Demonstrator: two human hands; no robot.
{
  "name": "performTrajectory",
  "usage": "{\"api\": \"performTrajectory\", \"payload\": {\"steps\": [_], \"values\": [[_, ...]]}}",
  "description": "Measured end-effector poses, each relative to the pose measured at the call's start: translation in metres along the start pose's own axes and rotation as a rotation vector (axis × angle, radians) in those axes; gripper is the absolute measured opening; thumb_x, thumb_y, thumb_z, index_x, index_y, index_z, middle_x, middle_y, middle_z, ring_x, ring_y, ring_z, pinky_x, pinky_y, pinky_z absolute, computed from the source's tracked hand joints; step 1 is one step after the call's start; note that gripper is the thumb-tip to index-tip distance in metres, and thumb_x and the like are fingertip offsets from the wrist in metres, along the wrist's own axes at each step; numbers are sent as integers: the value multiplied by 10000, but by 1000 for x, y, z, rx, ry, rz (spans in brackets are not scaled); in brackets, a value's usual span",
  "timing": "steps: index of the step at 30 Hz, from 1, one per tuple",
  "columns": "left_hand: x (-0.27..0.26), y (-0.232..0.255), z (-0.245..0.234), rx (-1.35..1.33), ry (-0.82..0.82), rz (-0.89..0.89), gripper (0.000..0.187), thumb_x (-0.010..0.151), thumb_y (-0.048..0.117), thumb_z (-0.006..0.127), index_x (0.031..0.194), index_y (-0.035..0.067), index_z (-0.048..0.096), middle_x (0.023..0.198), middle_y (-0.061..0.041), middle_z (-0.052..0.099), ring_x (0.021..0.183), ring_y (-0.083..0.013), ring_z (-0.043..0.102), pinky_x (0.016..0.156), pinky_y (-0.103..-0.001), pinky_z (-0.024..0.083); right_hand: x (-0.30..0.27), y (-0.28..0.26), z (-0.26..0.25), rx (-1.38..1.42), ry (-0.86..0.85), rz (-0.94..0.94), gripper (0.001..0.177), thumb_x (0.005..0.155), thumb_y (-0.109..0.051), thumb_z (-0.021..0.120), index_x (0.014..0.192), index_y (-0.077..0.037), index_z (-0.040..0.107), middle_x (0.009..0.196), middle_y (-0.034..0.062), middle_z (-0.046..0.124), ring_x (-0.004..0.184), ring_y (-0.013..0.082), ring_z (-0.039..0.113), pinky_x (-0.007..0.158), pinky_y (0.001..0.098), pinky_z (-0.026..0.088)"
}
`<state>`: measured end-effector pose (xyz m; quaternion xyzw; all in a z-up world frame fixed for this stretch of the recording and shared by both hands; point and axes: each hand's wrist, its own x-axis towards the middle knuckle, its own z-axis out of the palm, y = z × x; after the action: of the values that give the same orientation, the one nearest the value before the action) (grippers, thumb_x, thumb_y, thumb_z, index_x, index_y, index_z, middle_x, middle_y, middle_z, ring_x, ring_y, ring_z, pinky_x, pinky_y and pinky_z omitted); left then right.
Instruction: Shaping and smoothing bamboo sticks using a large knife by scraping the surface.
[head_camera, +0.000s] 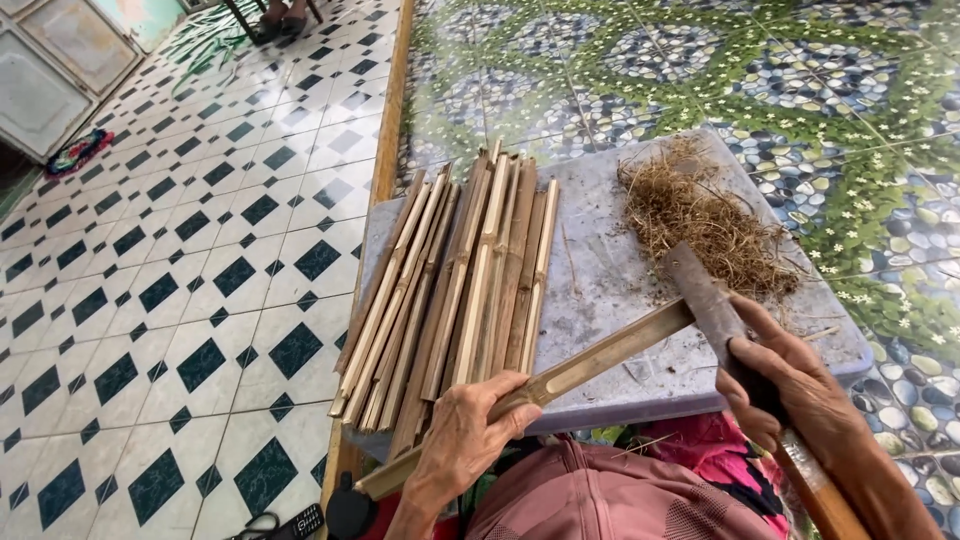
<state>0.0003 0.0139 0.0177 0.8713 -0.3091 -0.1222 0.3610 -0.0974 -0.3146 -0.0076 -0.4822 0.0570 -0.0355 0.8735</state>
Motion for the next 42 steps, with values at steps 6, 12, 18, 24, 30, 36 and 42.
{"api": "performTrajectory", "payload": {"steps": [6, 12, 18, 24, 30, 36, 42], "values": [[-3, 2, 0, 44, 116, 111, 238, 969, 243, 695, 1153, 93, 699, 908, -47, 778, 728, -155, 727, 631, -311, 543, -9, -7, 25, -89, -8, -129, 675, 982, -188, 539, 1631, -259, 371, 563, 99, 484, 265, 80, 353, 217, 198, 347], [-13, -16, -14, 215, 158, 167, 372, 931, 276, 744, 1275, 148, 681, 1044, -36, 809, 697, -118, 747, 621, -277, 631, -5, 3, -27, -316, 136, -130, 658, 1041, -185, 457, 1691, -195, 357, 648, 47, 571, 367, 129, 485, 249, 250, 395], [-19, -19, -47, -192, 363, 36, 265, 964, 98, 684, 1225, 68, 650, 884, -56, 760, 646, -137, 719, 568, -253, 681, 54, 22, -195, 356, -784, 147, 686, 1200, -460, 380, 895, 111, 608, 599, 212, 642, 433, 357, 647, 399, 556, 610], [3, -16, -36, -643, 614, 205, 310, 927, 296, 776, 1152, 106, 679, 1003, -9, 748, 902, -154, 710, 904, -350, 670, -36, 3, 42, -203, 47, -67, 670, 926, -194, 504, 1576, -341, 437, 466, 35, 472, 194, 87, 327, 86, 238, 265], [7, -9, -40, -782, 787, 328, 375, 937, 295, 803, 1244, 120, 678, 1046, 30, 714, 930, -123, 693, 830, -317, 679, -39, 30, 103, -23, -201, 384, 660, 911, -153, 642, 1558, -114, 521, 461, 205, 550, 246, 153, 349, 208, 253, 234], [4, 16, -36, -999, 744, 294, 344, 931, 105, 741, 1251, 41, 633, 1178, -26, 581, 911, -157, 634, 652, -316, 675, -28, 35, 114, -83, -371, 504, 724, 929, -211, 626, 1618, -150, 413, 543, 223, 607, 247, 199, 498, 193, 273, 385], [5, 20, -8, -1207, 580, 145, 239, 933, 137, 735, 1143, 45, 670, 1008, -40, 614, 861, -226, 696, 704, -335, 672, -18, 41, 102, 222, -257, 266, 789, 934, -174, 623, 1653, -238, 304, 495, 179, 487, 233, 146, 400, 163, 258, 358]]}}
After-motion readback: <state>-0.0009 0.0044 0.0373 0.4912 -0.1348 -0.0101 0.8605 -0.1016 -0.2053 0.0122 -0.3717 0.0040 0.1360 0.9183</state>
